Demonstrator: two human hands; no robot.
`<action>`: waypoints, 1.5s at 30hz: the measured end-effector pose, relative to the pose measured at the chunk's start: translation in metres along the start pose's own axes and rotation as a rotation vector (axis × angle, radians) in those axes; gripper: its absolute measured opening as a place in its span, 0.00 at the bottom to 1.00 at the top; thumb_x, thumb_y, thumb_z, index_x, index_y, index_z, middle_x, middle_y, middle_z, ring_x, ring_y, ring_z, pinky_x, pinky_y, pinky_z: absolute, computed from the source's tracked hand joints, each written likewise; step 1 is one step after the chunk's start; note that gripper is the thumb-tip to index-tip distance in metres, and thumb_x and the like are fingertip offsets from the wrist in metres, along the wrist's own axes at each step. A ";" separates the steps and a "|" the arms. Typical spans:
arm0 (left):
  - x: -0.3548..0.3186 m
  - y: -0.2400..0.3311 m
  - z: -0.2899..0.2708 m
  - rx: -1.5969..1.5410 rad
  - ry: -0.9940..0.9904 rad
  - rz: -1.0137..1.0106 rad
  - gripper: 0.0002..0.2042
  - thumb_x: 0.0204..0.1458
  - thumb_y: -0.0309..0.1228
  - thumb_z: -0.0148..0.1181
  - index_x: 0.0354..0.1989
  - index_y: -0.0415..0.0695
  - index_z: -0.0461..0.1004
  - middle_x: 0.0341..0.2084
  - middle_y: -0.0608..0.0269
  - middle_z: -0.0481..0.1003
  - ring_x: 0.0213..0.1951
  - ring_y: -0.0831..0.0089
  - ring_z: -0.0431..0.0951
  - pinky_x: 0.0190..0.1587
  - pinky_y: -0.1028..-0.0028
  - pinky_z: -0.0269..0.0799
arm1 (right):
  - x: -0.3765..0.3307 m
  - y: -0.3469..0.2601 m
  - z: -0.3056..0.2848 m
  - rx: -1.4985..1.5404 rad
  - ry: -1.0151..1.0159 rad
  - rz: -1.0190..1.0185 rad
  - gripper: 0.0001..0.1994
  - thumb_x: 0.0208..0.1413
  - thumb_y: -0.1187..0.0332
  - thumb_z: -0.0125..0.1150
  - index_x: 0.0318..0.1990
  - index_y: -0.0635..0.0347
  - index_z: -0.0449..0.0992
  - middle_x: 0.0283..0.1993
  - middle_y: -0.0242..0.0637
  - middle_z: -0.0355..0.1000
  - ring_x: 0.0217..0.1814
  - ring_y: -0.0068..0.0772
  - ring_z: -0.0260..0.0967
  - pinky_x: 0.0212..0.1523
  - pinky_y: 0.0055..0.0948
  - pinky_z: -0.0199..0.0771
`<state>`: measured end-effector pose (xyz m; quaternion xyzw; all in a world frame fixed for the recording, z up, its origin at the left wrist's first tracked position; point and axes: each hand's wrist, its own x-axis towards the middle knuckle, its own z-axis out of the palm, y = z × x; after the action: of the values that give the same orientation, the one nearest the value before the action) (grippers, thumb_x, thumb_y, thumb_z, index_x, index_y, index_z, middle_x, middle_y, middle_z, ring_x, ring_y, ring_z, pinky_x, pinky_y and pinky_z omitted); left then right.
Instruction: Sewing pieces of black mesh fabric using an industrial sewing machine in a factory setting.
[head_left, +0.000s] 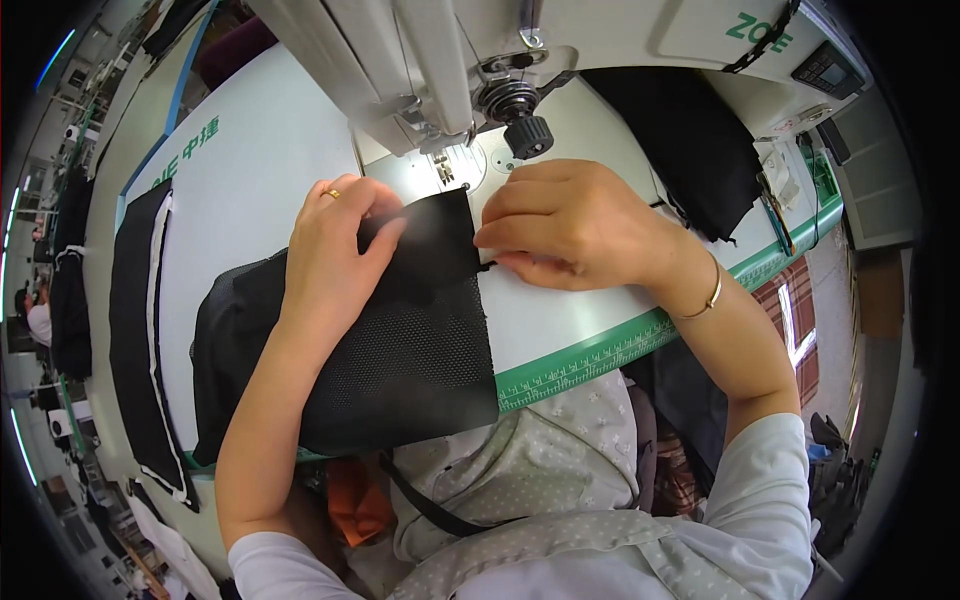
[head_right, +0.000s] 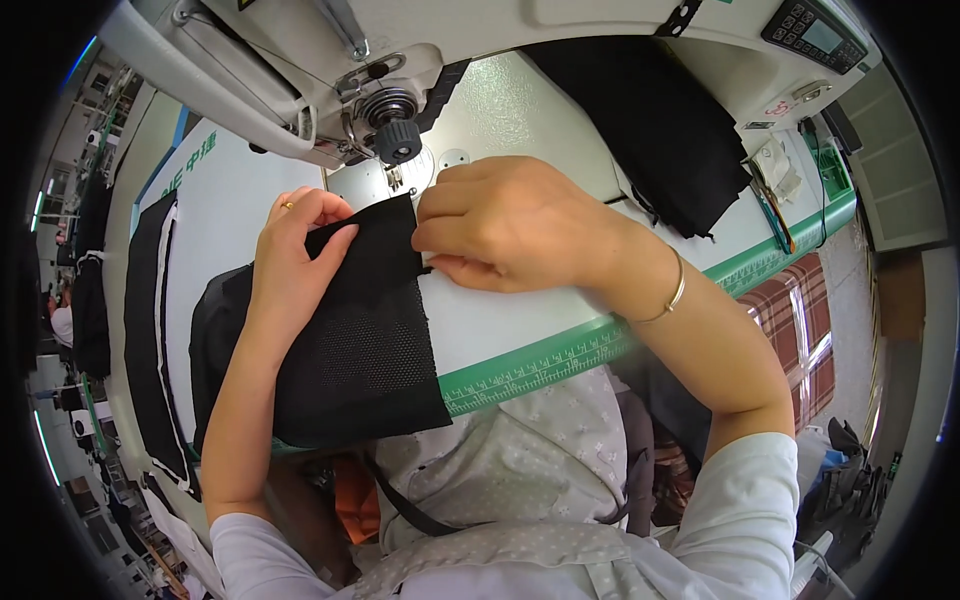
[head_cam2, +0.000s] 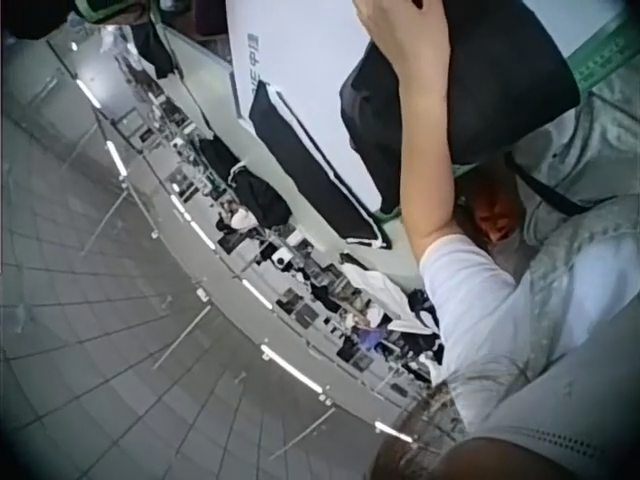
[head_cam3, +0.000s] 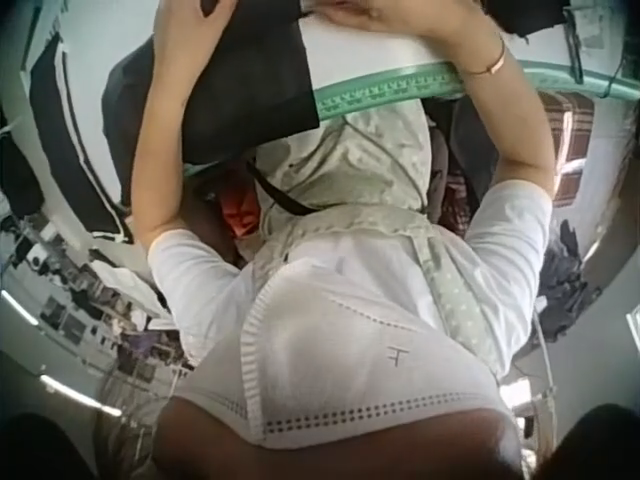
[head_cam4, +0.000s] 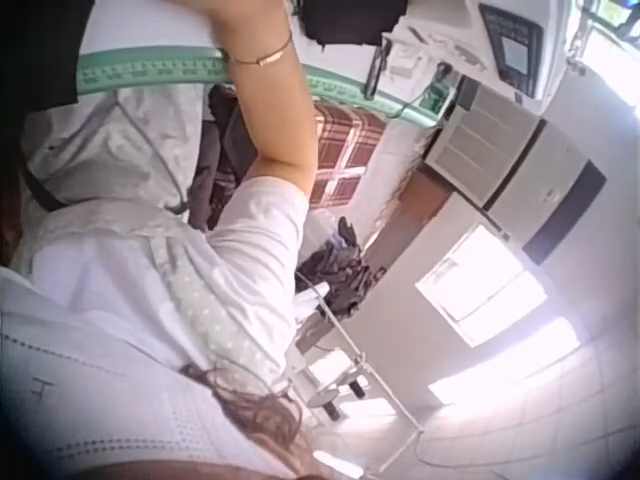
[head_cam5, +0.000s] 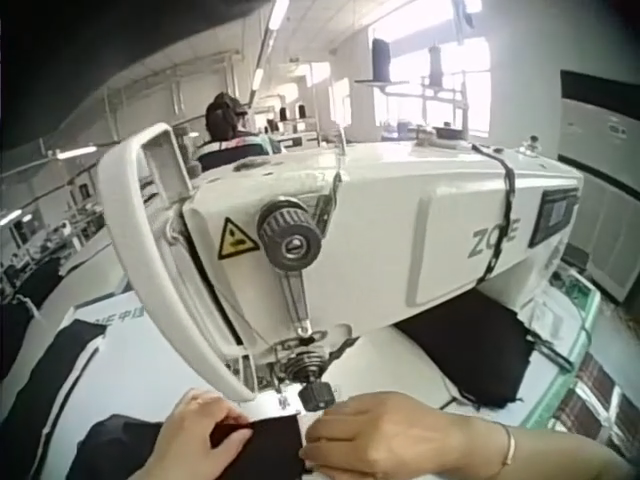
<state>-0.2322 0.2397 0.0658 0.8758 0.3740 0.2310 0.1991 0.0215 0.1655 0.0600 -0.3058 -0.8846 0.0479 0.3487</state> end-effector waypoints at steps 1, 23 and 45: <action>-0.001 0.002 -0.001 0.029 -0.006 -0.007 0.08 0.49 0.24 0.66 0.35 0.43 0.74 0.32 0.63 0.74 0.41 0.62 0.74 0.44 0.65 0.72 | 0.001 -0.003 0.003 0.004 0.004 0.002 0.06 0.46 0.71 0.66 0.34 0.58 0.79 0.37 0.34 0.73 0.38 0.37 0.74 0.36 0.37 0.76; 0.004 0.012 0.006 0.188 -0.066 -0.205 0.10 0.53 0.34 0.67 0.35 0.47 0.72 0.32 0.65 0.77 0.38 0.65 0.79 0.39 0.67 0.72 | 0.001 0.001 -0.006 0.078 -0.032 0.208 0.05 0.49 0.68 0.68 0.31 0.59 0.82 0.39 0.32 0.78 0.43 0.38 0.75 0.40 0.37 0.77; -0.052 0.049 -0.001 0.143 -0.049 0.310 0.11 0.45 0.16 0.67 0.34 0.40 0.71 0.51 0.55 0.74 0.53 0.55 0.78 0.54 0.61 0.77 | -0.001 0.003 -0.005 0.107 -0.023 0.171 0.04 0.48 0.69 0.70 0.31 0.58 0.84 0.39 0.32 0.78 0.43 0.38 0.76 0.40 0.37 0.77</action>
<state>-0.2370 0.1695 0.0786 0.9404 0.2449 0.2103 0.1073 0.0270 0.1672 0.0625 -0.3604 -0.8554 0.1281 0.3493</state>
